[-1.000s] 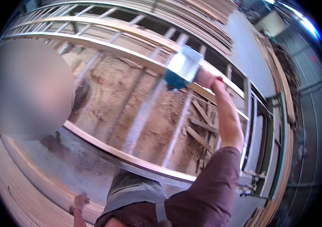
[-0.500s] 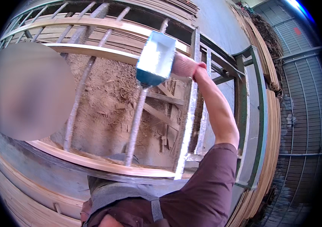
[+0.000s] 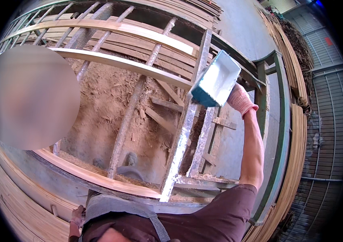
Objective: The person picks up long wooden planks from a stack and places them onto a metal rack in a workshop. They handle the planks one by one, aligning them on the rack, and occasionally use a hammer to adjust the wood. The task involves repetitive lifting and placement of the planks.
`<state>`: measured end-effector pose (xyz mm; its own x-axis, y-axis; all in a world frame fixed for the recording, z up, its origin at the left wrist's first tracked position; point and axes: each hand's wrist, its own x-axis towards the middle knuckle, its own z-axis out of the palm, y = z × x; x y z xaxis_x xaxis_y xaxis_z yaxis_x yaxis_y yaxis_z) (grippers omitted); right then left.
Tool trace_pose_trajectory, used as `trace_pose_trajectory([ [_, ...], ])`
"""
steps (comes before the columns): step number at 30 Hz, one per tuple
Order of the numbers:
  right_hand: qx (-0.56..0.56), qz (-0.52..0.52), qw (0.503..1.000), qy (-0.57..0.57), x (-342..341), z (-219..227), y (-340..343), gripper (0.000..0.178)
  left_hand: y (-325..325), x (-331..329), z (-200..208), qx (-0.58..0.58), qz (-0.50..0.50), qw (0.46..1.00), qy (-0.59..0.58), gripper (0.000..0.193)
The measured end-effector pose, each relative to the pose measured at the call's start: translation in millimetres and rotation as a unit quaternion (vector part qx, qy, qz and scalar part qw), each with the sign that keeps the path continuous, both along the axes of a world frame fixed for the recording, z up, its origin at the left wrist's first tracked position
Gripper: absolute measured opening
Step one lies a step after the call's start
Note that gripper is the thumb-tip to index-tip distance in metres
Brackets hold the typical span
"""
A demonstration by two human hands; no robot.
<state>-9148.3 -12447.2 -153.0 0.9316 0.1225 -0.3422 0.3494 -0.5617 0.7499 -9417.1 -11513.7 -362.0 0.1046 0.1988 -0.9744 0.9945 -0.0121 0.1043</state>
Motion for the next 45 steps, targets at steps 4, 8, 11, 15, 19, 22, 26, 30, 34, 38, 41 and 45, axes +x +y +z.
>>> trace_pose_trajectory([
  [4,0.07,-0.134,0.988,-0.017,30.9,18.8,25.7,0.025,10.5,-14.3,13.1,-0.014,0.047,0.999,0.004,0.027],
  [8,0.028,-0.045,0.999,-0.008,43.6,-14.6,-26.0,0.025,9.3,-7.3,16.7,-0.05,0.089,0.995,-0.001,0.023],
  [11,-0.014,0.085,0.996,-0.022,61.5,-26.7,-16.7,0.025,-4.6,-11.5,31.1,-0.017,0.088,0.996,-0.008,0.023],
  [15,-0.076,0.167,0.982,-0.037,104.5,-23.4,39.4,0.021,-1.6,-11.4,26.7,-0.028,0.094,0.995,-0.004,0.024],
  [19,-0.09,-0.021,0.993,0.077,165.8,-37.4,108.5,0.023,-11.8,-5.6,46.0,0.007,0.094,0.995,-0.039,0.028],
  [22,0.023,0.115,0.989,-0.087,183.7,-58.8,94.5,0.054,37.7,0.1,27.9,-0.007,0.013,0.999,-0.031,0.046],
  [26,0.128,0.035,0.988,-0.084,250.3,-61.7,214.9,0.04,59.3,2.9,40.6,0.033,0.021,0.999,0.012,0.047],
  [30,0.18,0.176,0.951,-0.178,288.5,-77.2,224.1,0.036,161.5,-29.3,-55.5,-0.238,0.331,0.91,-0.075,0.035],
  [34,0.266,-0.108,0.957,-0.047,303.3,-33.3,314.1,0.03,145.1,-11.9,-31.8,-0.048,0.185,0.981,-0.025,0.029],
  [38,0.257,-0.242,0.935,0.01,244.1,4.5,284.8,0.028,129.0,28.6,-23.3,-0.041,0.157,0.986,-0.045,0.026],
  [41,0.097,-0.035,0.995,0.016,173.3,8.3,233.5,0.017,97.9,43.4,-17.7,-0.015,0.107,0.994,-0.029,0.027],
  [45,0.035,-0.152,0.986,0.061,72.1,-0.9,128.6,0.028,88.2,41.5,-45.9,-0.062,-0.014,0.996,-0.062,0.039],
])
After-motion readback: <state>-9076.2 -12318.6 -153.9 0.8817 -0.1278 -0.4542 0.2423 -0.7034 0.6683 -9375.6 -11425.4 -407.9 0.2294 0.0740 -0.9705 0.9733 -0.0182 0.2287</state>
